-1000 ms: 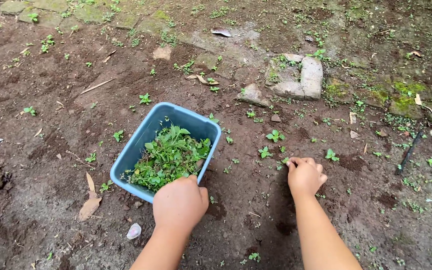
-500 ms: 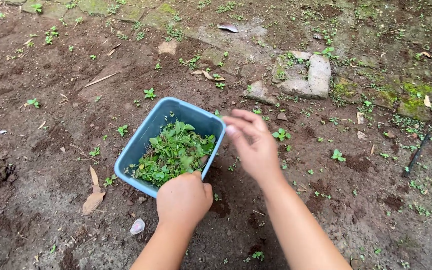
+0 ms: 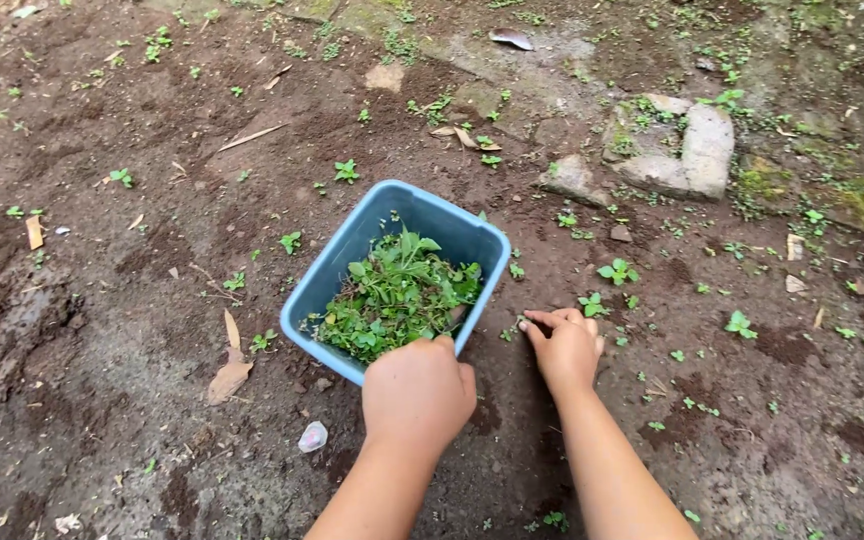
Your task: Picking weeds and small plants from the ground and placing them into a blue container.
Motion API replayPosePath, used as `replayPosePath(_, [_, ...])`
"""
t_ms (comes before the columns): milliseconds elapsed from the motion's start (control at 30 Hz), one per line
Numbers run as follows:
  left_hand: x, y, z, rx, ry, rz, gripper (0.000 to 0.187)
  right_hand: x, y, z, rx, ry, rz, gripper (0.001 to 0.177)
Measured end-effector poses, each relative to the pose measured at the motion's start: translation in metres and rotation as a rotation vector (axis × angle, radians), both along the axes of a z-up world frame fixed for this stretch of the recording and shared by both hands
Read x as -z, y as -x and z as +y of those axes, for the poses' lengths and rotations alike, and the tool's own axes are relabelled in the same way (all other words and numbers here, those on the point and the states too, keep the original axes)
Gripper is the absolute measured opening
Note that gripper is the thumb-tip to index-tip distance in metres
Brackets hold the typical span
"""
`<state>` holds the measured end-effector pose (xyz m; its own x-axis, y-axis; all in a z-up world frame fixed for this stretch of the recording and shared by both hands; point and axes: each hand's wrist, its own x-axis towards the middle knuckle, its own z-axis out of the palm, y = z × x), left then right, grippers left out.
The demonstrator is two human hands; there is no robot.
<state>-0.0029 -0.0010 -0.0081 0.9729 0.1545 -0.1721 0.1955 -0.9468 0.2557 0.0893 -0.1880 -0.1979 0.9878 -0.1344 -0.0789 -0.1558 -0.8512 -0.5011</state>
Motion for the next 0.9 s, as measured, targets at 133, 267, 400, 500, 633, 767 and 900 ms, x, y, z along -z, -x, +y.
replayPosePath(133, [-0.001,0.0,0.002,0.007,0.005,-0.015,0.022,0.011,-0.002,0.004,0.02,0.046,-0.075,0.017])
replayPosePath(267, [-0.006,-0.001,0.001,0.01,0.019,0.019,0.022,0.004,-0.017,0.006,-0.001,-0.111,-0.299,0.012])
replayPosePath(400, [-0.007,-0.002,0.003,0.015,0.028,0.04,0.023,-0.12,-0.02,0.045,-0.04,-0.711,-0.528,0.014])
replayPosePath(500, [-0.006,-0.002,0.003,0.02,0.034,0.041,0.023,-0.174,-0.013,0.055,-0.35,-0.613,-0.628,0.014])
replayPosePath(633, [-0.007,-0.002,0.005,0.025,0.03,0.041,0.022,-0.138,-0.021,0.043,-0.371,-0.746,-0.485,0.02])
replayPosePath(767, [-0.009,-0.003,0.005,0.031,0.028,0.065,0.024,-0.039,-0.016,0.007,0.053,-0.674,-0.141,0.026])
replayPosePath(900, [-0.007,-0.003,0.004,0.023,0.017,0.056,0.023,-0.011,0.02,0.014,-0.108,-0.145,-0.099,0.033])
